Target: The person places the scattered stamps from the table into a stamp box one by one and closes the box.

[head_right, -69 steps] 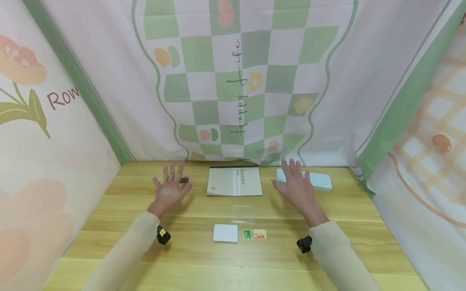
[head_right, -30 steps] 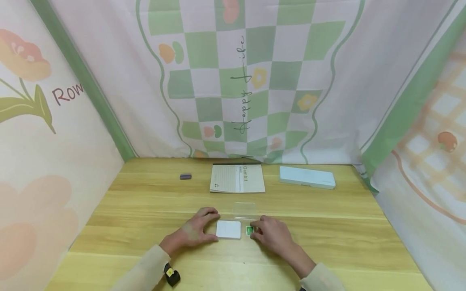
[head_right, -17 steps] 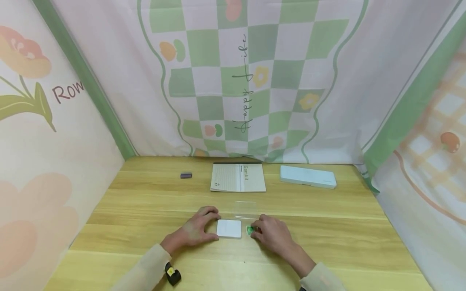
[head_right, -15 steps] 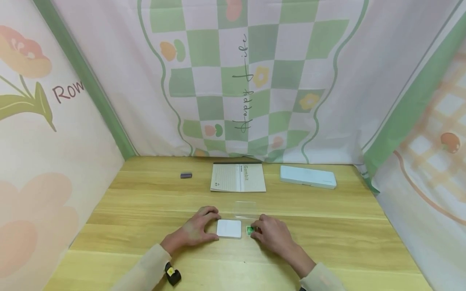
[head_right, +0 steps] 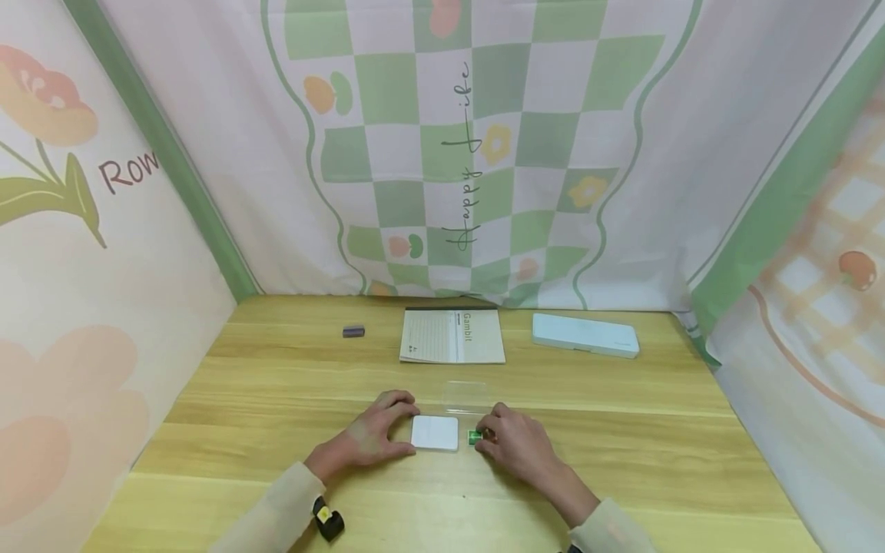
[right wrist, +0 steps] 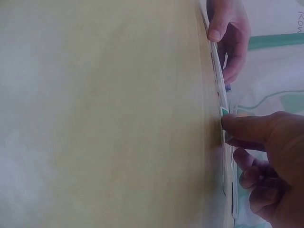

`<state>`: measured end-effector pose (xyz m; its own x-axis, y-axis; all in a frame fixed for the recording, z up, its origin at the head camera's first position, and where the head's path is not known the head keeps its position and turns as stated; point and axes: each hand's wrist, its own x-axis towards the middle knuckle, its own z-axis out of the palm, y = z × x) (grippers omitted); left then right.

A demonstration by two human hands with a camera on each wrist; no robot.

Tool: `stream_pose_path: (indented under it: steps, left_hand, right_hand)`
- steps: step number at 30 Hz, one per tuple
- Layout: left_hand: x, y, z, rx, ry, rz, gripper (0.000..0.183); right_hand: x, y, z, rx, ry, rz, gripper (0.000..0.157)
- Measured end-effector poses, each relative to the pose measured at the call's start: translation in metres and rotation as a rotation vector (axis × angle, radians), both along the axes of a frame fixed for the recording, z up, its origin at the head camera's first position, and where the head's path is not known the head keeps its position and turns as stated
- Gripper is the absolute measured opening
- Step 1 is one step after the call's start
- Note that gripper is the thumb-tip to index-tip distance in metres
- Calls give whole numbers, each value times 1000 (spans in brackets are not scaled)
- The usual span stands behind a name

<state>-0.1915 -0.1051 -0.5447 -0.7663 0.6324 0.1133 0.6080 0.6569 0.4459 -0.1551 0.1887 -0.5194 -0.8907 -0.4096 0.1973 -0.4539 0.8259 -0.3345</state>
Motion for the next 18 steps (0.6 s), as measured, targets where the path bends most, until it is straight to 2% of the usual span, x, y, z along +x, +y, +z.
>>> stream_pose_path:
  steps: [9, 18]
  left_hand:
    - [0, 0, 1, -1, -19, 8, 58]
    - [-2, 1, 1, -22, -67, 26, 59]
  right_hand:
    - [-3, -9, 6, 16, 79, 58, 22]
    - [-16, -38, 24, 81, 187, 194, 22]
